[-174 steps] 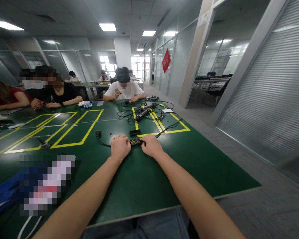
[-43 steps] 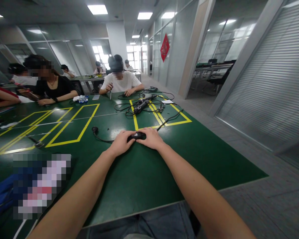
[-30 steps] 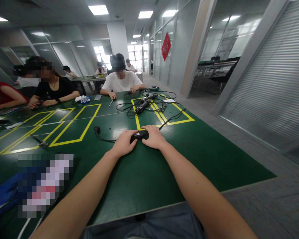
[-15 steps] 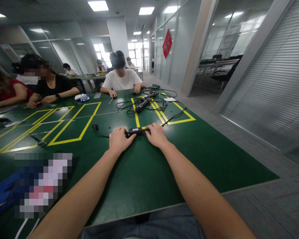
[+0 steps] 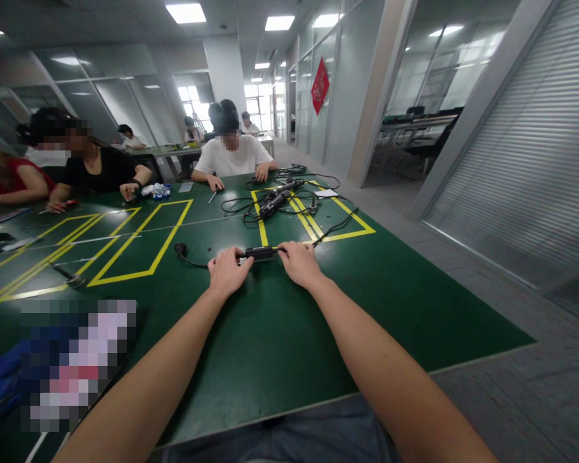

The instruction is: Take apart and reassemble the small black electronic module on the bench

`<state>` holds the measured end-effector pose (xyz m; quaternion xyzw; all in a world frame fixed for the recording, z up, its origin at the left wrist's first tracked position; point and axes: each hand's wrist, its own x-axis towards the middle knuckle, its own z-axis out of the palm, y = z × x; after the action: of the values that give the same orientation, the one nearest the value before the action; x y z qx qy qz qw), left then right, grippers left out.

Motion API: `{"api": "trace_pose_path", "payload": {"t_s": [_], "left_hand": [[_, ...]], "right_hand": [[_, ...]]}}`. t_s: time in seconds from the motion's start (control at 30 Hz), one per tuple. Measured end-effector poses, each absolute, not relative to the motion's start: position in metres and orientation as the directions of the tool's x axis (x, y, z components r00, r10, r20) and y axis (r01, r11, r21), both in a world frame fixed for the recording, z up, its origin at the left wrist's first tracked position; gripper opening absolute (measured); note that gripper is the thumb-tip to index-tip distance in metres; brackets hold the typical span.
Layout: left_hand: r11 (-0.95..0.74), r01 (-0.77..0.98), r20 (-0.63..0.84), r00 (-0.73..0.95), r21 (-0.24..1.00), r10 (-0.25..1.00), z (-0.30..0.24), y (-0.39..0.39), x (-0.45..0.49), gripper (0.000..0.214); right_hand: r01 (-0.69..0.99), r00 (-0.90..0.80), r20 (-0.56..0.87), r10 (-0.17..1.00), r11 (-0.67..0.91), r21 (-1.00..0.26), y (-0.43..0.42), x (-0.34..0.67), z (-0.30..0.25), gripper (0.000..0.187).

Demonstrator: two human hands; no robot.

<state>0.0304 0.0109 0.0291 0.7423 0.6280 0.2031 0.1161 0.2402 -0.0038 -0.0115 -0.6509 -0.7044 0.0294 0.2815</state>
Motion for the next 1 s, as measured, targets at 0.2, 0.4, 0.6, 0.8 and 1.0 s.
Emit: {"api": "trace_pose_path", "payload": {"t_s": [0.2,0.4,0.6,0.8,1.0], "left_hand": [[-0.182,0.886,0.143,0.133,0.427,0.981,0.029,0.012,0.029,0.030],[-0.178,0.894,0.115,0.143,0.412,0.983,0.028,0.014,0.028,0.030],[-0.157,0.888,0.119,0.117,0.432,0.986,0.025,0.017,0.029,0.025],[-0.142,0.888,0.098,0.110,0.438,0.989,0.029,0.014,0.030,0.023],[-0.138,0.896,0.107,0.101,0.423,0.989,0.025,0.015,0.029,0.023]], "right_hand": [[0.898,0.006,0.344,0.939,0.146,-0.414,-0.004,0.240,-0.012,0.030],[0.898,-0.011,0.331,0.944,0.155,-0.412,-0.005,0.239,-0.012,0.033],[0.895,-0.022,0.308,0.951,0.156,-0.419,-0.005,0.239,-0.009,0.033],[0.892,-0.021,0.297,0.955,0.152,-0.426,-0.005,0.238,-0.006,0.032],[0.880,-0.017,0.277,0.961,0.146,-0.452,-0.009,0.236,-0.002,0.025]]}}
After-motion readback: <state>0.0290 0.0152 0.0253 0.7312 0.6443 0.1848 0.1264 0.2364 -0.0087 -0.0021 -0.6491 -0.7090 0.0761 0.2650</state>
